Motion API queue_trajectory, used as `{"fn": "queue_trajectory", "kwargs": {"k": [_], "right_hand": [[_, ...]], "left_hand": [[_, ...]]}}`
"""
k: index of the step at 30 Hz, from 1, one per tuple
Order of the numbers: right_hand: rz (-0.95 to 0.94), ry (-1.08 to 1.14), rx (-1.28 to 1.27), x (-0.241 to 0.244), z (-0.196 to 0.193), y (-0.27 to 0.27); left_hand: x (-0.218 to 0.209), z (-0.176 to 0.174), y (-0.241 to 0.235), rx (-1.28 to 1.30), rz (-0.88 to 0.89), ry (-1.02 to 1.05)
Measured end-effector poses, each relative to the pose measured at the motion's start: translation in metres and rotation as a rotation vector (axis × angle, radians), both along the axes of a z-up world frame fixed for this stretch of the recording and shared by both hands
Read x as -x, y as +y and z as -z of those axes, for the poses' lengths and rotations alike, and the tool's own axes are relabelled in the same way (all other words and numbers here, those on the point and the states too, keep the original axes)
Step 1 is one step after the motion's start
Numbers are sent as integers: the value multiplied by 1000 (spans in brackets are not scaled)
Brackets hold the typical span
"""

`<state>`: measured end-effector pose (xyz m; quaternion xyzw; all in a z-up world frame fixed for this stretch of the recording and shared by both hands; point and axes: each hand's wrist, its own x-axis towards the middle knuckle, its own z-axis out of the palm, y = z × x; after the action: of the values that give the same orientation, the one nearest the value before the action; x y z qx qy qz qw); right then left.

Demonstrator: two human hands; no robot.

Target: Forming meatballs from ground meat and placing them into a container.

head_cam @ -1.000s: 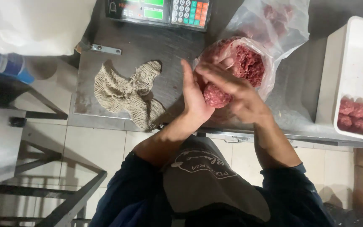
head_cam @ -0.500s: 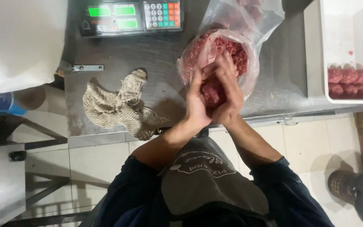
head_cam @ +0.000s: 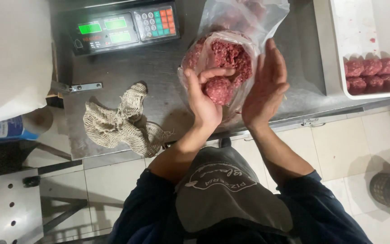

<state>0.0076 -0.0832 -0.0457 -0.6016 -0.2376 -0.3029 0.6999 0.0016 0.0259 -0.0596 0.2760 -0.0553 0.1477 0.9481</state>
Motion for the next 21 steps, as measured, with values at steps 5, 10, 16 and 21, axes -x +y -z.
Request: {"fn": "queue_trajectory", "kwargs": {"k": [5, 10, 16, 21], "right_hand": [[-703, 494, -646, 2, 2, -6], [-980, 515, -704, -8, -6, -43], [-976, 697, -705, -31, -12, -97], [-1050, 750, -718, -45, -8, -137]], "left_hand": [[-4, -1, -31, -841, -428, -315], [-14, -13, -65, -920, -541, -474], [-24, -18, -116, -898, -486, -428], [-32, 2, -152, -959, -464, -271]]}}
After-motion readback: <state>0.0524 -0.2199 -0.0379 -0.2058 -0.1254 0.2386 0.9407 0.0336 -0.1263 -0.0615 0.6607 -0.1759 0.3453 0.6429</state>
